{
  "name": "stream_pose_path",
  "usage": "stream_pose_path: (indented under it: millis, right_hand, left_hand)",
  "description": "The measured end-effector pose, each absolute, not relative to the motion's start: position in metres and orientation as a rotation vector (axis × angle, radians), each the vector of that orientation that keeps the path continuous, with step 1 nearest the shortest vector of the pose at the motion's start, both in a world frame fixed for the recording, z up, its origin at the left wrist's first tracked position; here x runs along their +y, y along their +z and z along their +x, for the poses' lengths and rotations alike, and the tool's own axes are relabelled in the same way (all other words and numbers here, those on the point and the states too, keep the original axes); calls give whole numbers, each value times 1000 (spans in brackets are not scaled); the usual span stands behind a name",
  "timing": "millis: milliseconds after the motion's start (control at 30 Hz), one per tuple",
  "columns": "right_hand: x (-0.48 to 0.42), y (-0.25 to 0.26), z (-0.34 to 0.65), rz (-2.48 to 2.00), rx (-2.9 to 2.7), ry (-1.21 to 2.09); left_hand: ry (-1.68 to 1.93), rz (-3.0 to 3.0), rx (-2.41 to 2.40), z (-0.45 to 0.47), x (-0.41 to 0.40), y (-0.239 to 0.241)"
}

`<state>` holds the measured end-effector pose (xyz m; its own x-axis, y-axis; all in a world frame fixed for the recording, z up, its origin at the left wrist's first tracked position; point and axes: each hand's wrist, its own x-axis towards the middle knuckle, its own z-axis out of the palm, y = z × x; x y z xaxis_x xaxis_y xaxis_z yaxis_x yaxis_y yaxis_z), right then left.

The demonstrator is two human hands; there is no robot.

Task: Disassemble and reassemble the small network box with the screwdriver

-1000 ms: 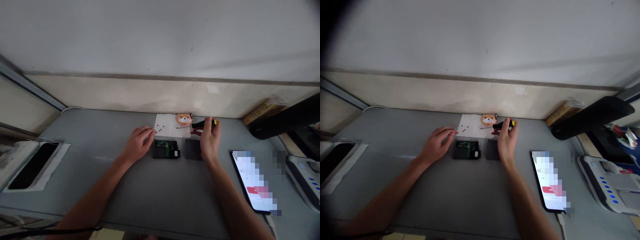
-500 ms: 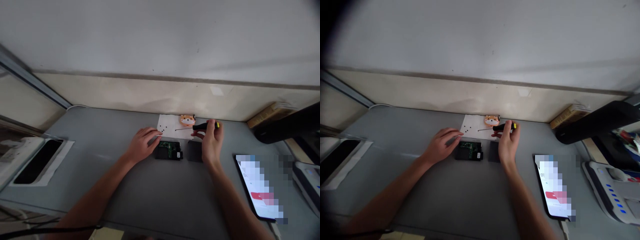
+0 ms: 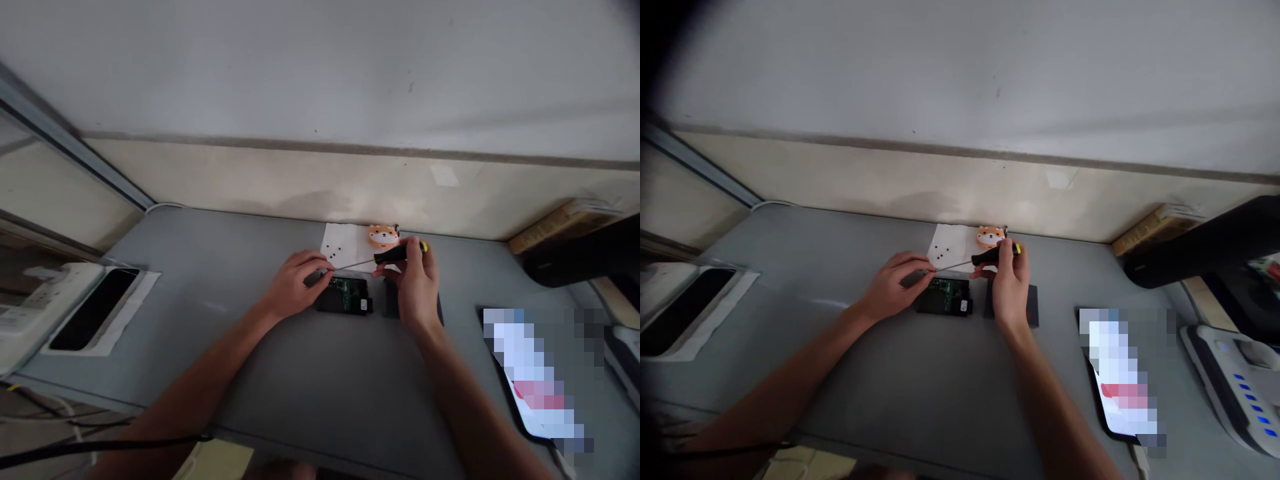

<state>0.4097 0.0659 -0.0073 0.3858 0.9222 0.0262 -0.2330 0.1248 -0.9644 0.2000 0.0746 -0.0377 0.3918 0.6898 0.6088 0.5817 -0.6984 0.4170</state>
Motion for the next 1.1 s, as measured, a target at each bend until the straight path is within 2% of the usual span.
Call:
stream_pose_path:
  millis: [633,1100]
  right_hand:
    - [65,-5,409,-1083,-912,921]
    - [61,-3,404,-1105,-1097,894]
  left_hand:
    - [1159,2640,1107,199,75,-34]
    - [966,2580,1313,187,78,-28]
